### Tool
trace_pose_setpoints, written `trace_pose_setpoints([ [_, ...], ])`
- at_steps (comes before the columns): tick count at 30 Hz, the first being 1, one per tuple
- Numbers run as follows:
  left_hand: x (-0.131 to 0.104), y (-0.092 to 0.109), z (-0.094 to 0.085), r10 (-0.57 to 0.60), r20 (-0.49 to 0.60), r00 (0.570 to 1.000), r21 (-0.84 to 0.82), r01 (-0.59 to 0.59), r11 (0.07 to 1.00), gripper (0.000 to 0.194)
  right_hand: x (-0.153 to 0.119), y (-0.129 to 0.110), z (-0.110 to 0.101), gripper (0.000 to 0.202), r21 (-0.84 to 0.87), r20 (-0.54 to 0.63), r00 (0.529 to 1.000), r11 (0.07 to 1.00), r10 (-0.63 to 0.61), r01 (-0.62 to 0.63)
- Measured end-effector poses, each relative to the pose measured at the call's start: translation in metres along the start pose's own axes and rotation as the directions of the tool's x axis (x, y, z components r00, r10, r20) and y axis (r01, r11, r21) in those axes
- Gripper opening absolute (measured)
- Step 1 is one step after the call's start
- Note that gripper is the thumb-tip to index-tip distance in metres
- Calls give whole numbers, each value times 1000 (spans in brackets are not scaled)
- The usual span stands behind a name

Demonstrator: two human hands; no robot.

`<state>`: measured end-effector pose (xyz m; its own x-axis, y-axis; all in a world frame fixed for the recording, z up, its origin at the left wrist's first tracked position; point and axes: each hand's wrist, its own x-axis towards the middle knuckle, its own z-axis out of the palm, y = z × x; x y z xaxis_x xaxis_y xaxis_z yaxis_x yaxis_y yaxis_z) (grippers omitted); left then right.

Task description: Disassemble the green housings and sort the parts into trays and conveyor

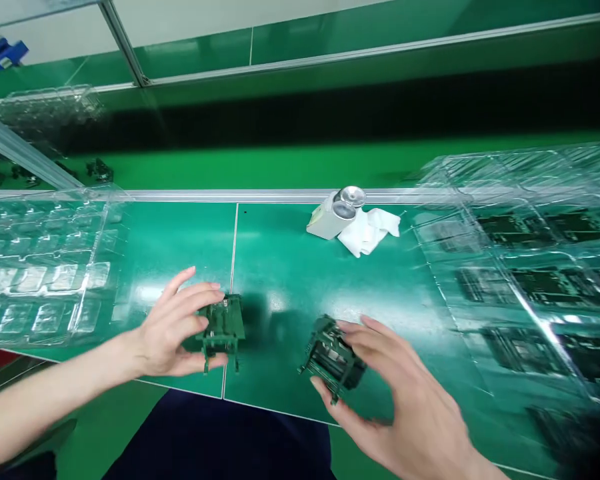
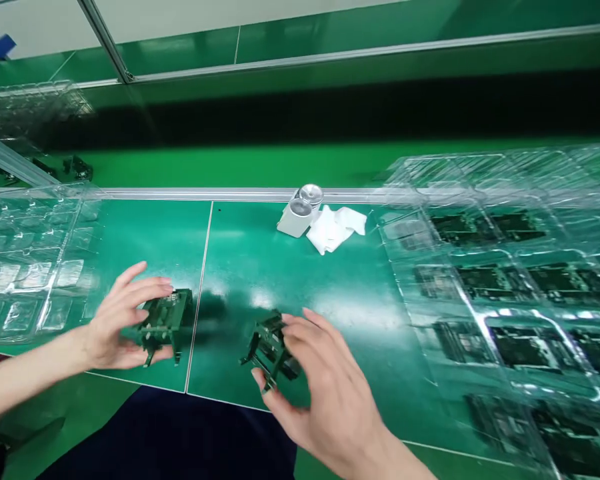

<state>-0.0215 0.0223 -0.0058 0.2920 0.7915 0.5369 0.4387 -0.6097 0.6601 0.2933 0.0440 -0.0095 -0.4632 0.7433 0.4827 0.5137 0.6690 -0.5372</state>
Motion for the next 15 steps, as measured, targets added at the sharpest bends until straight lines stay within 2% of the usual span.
trace_pose_setpoints([
  [1, -6, 2, 12, -169, -68, 983, -142, 158, 977, 50, 0, 1, 9, 43, 129, -40, 984, 978, 173, -166],
  [2, -11, 4, 25, -349, -81, 934, -308, 309, 900, 53, 1, 2, 18, 44, 284, -50, 942, 909, 333, -306],
  [3, -14, 6, 36, -521, -52, 852, -473, 438, 764, 51, 2, 2, 28, 40, 452, -26, 888, 798, 458, -398],
  [4, -15, 9, 46, -660, 6, 751, -620, 521, 587, 47, 4, 2, 39, 35, 614, 23, 839, 655, 543, -441],
  [5, -14, 12, 55, -757, 71, 649, -738, 545, 398, 44, 6, 2, 49, 32, 750, 81, 796, 490, 600, -445],
  [6, -11, 15, 63, -818, 123, 562, -828, 512, 228, 44, 9, 0, 58, 32, 851, 131, 767, 326, 628, -412],
  [8, -2, 20, 74, -879, 189, 438, -927, 374, -12, 46, 16, -4, 74, 35, 949, 199, 735, 60, 648, -310],
  [10, 7, 23, 80, -896, 237, 377, -952, 273, -136, 47, 22, -9, 85, 36, 969, 230, 734, -80, 639, -234],
  [11, 10, 24, 81, -896, 259, 361, -953, 249, -175, 47, 23, -12, 88, 37, 969, 241, 742, -107, 626, -224],
  [13, 13, 25, 82, -893, 293, 342, -950, 210, -231, 47, 25, -14, 90, 42, 964, 254, 753, -97, 608, -248],
  [15, 13, 26, 81, -886, 320, 334, -946, 164, -280, 47, 26, -16, 90, 47, 958, 255, 759, -47, 599, -284],
])
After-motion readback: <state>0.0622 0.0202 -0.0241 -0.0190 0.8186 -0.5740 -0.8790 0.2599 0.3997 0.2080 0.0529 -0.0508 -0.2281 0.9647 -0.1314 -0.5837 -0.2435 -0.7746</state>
